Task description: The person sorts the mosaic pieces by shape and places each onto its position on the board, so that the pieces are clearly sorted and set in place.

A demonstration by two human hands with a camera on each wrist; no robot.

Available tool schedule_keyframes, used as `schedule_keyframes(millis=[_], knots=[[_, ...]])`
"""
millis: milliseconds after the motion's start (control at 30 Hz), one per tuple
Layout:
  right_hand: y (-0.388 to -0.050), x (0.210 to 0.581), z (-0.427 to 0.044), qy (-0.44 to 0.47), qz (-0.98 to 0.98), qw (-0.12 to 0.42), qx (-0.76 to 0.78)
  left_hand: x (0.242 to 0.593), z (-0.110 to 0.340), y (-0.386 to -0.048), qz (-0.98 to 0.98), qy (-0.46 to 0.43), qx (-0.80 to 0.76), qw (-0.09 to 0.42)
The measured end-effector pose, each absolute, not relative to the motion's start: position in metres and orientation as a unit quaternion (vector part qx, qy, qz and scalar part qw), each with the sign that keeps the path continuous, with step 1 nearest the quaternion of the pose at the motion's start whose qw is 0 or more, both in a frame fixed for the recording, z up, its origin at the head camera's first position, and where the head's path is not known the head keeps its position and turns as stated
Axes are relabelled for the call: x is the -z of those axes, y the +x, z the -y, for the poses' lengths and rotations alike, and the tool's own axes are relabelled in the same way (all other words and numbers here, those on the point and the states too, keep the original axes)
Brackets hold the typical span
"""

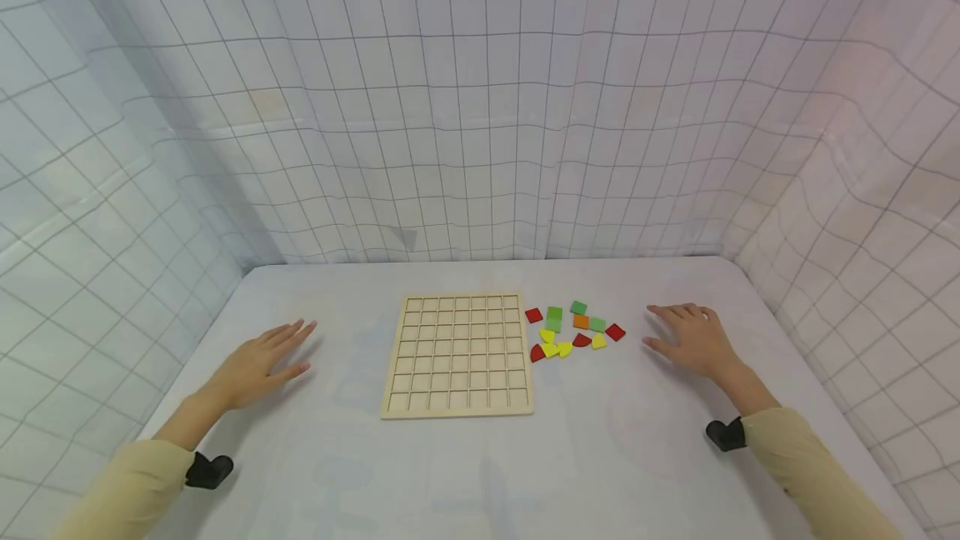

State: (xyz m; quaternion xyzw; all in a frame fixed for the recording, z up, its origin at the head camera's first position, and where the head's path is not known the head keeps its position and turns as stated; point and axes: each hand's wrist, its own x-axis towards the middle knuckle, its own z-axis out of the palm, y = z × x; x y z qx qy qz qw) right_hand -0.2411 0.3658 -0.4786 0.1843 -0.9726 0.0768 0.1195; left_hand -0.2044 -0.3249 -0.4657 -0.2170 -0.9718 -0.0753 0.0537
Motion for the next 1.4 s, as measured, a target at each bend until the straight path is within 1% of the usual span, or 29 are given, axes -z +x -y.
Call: schedule_keyframes(millis=[167,300,433,533,700,900,967,1167,1400], knots=[[-0.241,0.48,-0.359,0.177,0.968,0.153,-0.094,0.467,0.316,-0.203,0.969,-0.225,0.077,0.073],[-0.241,0.481,-0.351,0.166,0.964,0.169,-0.124,0.471,0.308,-0.203,0.963,-0.231,0.095,0.101],[-0.241,0.481,-0.343,0.138,0.964,0.141,-0.179,0.478,0.3,-0.202,0.954,-0.24,0.113,0.141],[-0.24,0.481,-0.337,0.11,0.964,0.108,-0.217,0.481,0.291,-0.201,0.952,-0.239,0.117,0.149],[-0.239,0.481,-0.33,0.08,0.962,0.08,-0.25,0.481,0.271,-0.2,0.959,-0.232,0.113,0.12],[-0.239,0.479,-0.323,0.072,0.951,0.06,-0.296,0.476,0.246,-0.201,0.964,-0.227,0.12,0.062],[-0.238,0.478,-0.321,0.066,0.947,0.057,-0.309,0.475,0.237,-0.202,0.964,-0.23,0.128,0.048],[-0.242,0.48,-0.317,0.059,0.943,0.061,-0.322,0.474,0.217,-0.206,0.958,-0.257,0.126,0.028],[-0.246,0.48,-0.315,0.059,0.944,0.061,-0.318,0.477,0.207,-0.208,0.951,-0.288,0.107,-0.026]])
